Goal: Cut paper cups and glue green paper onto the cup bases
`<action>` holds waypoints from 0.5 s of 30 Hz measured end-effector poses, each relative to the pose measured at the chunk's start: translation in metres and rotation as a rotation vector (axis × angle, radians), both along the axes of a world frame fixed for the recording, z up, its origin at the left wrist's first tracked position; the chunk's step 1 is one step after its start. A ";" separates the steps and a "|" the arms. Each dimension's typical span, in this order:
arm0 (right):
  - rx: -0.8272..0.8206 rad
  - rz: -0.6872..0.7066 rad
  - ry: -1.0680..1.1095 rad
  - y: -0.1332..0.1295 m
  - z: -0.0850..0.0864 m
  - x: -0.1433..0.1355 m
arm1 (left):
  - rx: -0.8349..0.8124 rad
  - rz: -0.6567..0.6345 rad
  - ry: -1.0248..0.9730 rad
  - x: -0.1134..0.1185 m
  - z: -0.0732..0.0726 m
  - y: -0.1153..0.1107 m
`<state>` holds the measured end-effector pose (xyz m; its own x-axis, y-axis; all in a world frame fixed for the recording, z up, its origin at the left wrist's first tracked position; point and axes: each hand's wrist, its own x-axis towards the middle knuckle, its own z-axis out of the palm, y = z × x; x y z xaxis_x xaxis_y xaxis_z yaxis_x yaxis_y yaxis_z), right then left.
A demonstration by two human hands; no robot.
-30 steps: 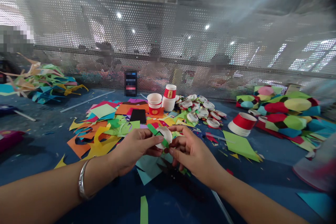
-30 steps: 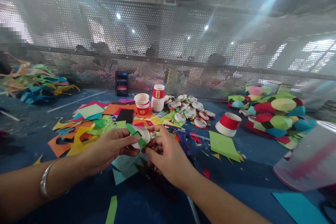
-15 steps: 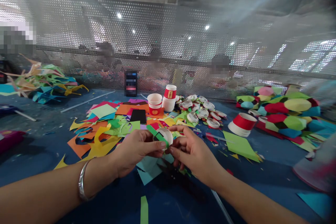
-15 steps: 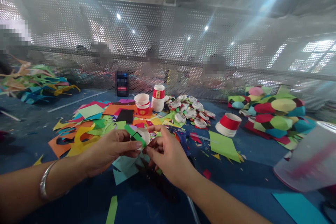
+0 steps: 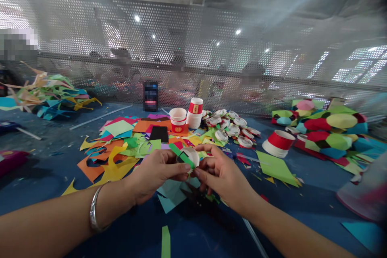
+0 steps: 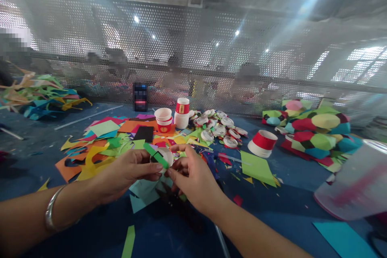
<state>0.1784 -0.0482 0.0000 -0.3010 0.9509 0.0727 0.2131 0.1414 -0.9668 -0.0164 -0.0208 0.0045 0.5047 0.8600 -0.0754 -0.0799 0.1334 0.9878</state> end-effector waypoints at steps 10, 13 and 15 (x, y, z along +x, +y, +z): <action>0.031 -0.026 -0.004 0.002 -0.001 0.001 | -0.003 0.027 0.006 0.000 -0.001 0.000; 0.021 -0.025 0.002 0.004 -0.002 0.001 | 0.001 0.012 0.005 0.001 -0.001 -0.002; 0.023 -0.022 0.001 0.004 -0.002 0.001 | 0.006 0.002 0.005 0.001 -0.001 -0.002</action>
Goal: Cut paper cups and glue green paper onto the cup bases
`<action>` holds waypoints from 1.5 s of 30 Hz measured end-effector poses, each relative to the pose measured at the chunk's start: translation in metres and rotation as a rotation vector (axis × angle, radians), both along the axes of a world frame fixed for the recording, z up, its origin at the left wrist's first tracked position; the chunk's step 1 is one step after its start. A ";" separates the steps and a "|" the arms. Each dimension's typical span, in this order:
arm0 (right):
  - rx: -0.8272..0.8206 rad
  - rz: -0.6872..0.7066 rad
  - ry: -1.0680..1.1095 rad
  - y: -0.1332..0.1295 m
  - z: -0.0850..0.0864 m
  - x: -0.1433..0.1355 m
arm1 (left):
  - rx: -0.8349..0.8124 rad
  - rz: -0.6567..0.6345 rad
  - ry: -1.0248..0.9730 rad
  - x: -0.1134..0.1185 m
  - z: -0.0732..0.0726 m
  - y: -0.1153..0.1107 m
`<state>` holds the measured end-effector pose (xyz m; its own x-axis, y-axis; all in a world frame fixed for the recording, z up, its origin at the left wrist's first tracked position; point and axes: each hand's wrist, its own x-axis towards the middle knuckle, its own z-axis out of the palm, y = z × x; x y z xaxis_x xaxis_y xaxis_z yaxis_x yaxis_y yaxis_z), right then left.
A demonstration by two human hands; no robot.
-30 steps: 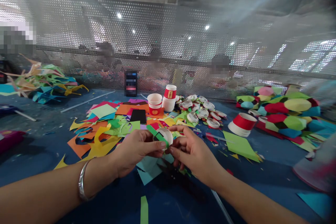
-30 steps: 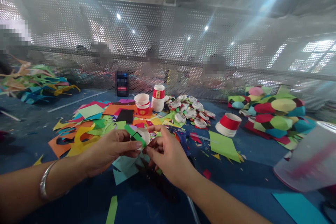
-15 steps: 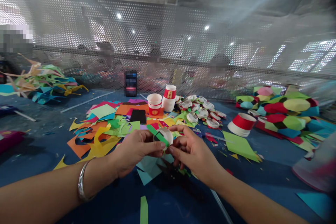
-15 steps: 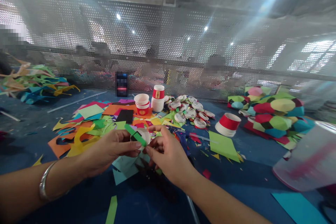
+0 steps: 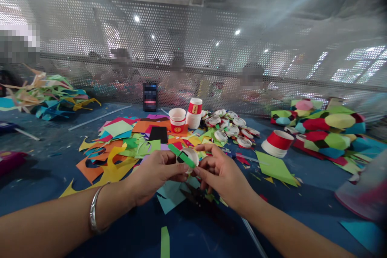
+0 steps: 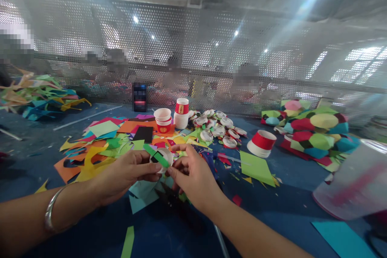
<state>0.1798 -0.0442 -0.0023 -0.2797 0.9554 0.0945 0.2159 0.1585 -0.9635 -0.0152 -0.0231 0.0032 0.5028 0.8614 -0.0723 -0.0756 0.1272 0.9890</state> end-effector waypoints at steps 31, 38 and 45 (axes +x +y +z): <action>0.015 -0.013 -0.033 -0.003 0.004 0.000 | -0.033 0.095 -0.142 -0.003 0.005 0.004; 0.004 -0.012 -0.031 -0.003 0.003 -0.001 | -0.010 0.111 -0.119 -0.004 0.003 0.006; -0.008 -0.005 -0.016 -0.002 0.004 -0.001 | -0.003 0.104 -0.097 -0.004 0.004 0.007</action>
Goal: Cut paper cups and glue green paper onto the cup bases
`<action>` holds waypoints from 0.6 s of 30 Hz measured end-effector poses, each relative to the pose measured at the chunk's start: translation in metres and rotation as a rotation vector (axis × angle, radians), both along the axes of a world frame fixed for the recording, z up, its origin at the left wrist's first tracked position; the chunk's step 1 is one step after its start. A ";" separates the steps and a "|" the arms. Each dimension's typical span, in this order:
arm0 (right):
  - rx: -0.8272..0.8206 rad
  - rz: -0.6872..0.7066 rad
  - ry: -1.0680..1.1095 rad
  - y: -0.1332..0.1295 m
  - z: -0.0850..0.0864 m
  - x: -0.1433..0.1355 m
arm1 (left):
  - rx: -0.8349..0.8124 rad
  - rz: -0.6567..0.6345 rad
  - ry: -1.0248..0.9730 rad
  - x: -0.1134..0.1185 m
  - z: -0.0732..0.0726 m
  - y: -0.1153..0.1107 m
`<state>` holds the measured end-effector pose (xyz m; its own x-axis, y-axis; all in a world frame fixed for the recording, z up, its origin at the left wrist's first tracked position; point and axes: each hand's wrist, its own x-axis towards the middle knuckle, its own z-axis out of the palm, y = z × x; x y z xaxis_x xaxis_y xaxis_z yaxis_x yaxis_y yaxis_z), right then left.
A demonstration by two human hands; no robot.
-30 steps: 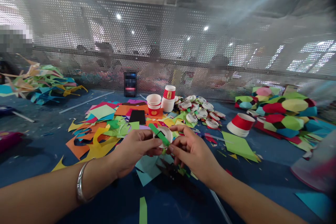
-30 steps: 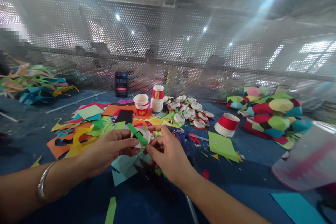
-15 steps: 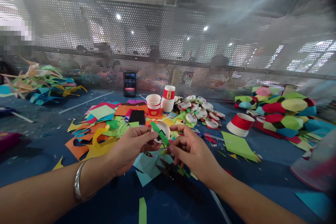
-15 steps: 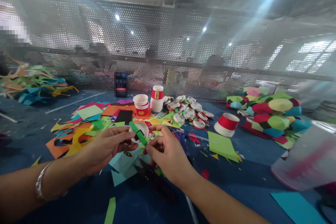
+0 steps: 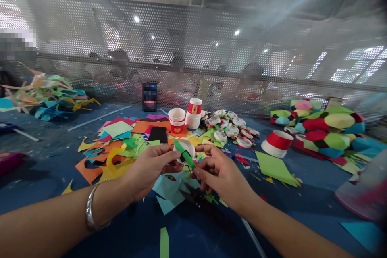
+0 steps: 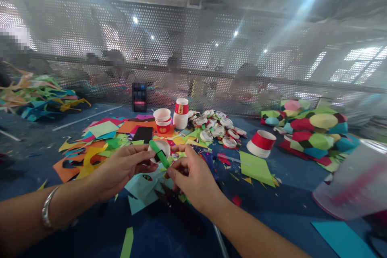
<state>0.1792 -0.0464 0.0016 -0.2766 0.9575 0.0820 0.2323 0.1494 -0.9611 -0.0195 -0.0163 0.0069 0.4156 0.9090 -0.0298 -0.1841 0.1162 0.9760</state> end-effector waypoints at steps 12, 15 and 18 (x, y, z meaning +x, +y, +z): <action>0.000 -0.001 -0.016 -0.001 0.000 0.001 | 0.001 0.002 0.019 -0.001 0.000 0.001; -0.003 0.001 -0.011 -0.001 -0.001 0.000 | 0.007 0.000 0.051 0.000 0.001 0.000; 0.001 0.012 -0.009 -0.001 -0.002 0.000 | 0.008 -0.023 0.094 0.001 0.001 -0.002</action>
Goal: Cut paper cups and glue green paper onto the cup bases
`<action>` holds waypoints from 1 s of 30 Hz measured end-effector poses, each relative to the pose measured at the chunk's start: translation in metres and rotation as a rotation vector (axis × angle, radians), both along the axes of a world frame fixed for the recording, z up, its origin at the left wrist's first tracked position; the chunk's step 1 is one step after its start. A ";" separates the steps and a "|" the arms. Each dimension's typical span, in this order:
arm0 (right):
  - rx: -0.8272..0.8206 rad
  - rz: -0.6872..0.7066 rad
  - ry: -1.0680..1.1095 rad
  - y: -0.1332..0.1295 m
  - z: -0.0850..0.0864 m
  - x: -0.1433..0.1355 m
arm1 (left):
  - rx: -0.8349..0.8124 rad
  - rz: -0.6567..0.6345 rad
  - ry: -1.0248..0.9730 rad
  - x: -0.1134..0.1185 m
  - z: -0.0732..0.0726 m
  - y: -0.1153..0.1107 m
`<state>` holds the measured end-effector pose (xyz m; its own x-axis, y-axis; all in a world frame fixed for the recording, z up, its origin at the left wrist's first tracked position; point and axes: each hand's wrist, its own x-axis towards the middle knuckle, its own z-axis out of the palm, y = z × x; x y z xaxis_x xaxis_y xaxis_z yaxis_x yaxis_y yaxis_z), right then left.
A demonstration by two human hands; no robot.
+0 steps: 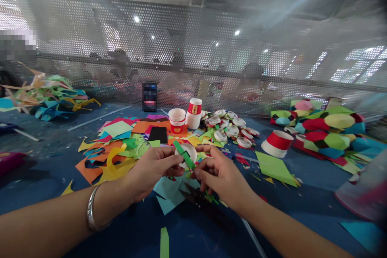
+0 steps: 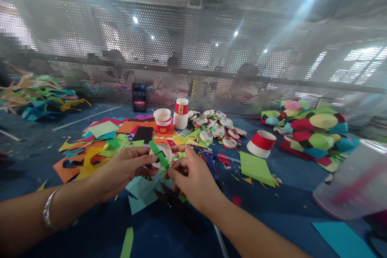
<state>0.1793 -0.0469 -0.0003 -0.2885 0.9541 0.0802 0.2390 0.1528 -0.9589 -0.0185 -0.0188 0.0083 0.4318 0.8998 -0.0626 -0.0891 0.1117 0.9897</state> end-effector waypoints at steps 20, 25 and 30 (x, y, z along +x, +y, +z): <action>0.201 -0.104 -0.299 -0.005 0.002 0.000 | -0.105 -0.110 -0.101 0.000 -0.005 -0.001; 0.188 -0.078 -0.317 -0.007 0.004 0.000 | -0.137 -0.170 -0.051 0.000 -0.007 -0.003; 0.225 -0.066 -0.379 -0.008 0.010 0.001 | -0.040 -0.127 0.075 -0.010 -0.001 0.009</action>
